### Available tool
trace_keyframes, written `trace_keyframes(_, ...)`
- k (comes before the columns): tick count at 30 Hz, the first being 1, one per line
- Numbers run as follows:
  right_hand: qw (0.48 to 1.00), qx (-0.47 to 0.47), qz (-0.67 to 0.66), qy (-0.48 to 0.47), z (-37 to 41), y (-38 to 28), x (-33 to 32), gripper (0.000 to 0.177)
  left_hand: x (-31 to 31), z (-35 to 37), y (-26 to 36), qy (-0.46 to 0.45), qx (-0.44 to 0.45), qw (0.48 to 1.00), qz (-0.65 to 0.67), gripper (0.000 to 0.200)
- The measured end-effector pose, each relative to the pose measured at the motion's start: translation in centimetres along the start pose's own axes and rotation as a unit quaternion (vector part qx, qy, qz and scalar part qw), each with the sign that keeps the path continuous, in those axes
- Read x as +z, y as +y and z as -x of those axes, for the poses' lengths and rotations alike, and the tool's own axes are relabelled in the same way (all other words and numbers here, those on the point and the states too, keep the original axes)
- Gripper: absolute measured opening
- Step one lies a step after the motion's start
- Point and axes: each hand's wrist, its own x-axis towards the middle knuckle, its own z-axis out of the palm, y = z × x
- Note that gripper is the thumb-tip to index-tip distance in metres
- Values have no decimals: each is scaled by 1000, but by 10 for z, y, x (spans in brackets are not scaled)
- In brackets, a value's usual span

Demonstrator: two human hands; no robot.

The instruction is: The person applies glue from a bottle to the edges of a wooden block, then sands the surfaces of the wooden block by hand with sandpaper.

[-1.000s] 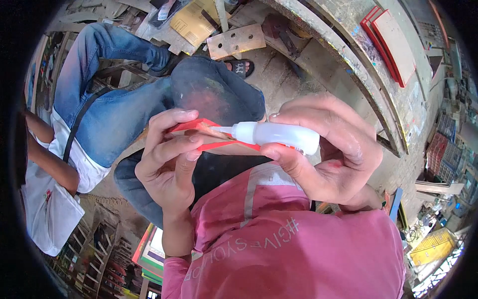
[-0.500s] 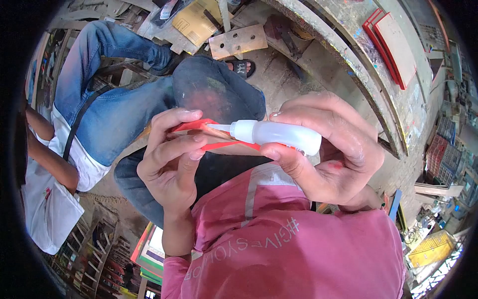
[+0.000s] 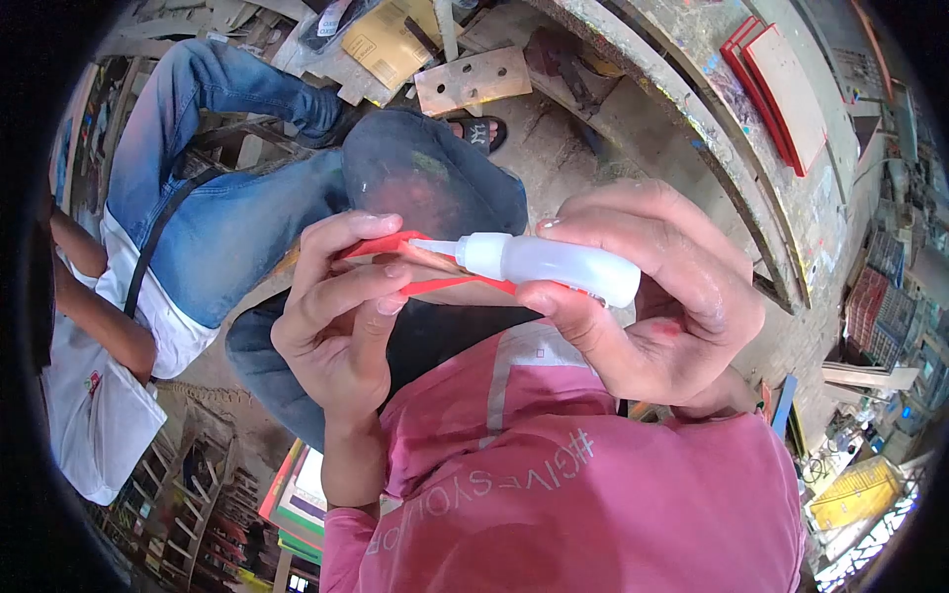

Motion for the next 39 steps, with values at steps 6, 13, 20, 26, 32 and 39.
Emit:
trace_keyframes(6,1000,10,4,-11,1,0,-3,30,-6,0,-2,-44,11,999,-5,15)
trace_keyframes(13,999,22,10,-22,5,0,-4,28,1,-1,0,10,-25,1000,5,22)
trace_keyframes(20,999,27,9,-37,8,1,-7,27,1,-1,0,12,-27,1000,4,23)
trace_keyframes(26,999,32,15,-38,11,1,-9,27,0,0,2,14,-49,999,5,22)
trace_keyframes(32,998,46,6,-40,15,2,-8,27,1,1,5,19,-71,997,5,21)
trace_keyframes(39,997,54,12,-49,16,1,-11,26,1,0,5,16,-72,997,2,22)
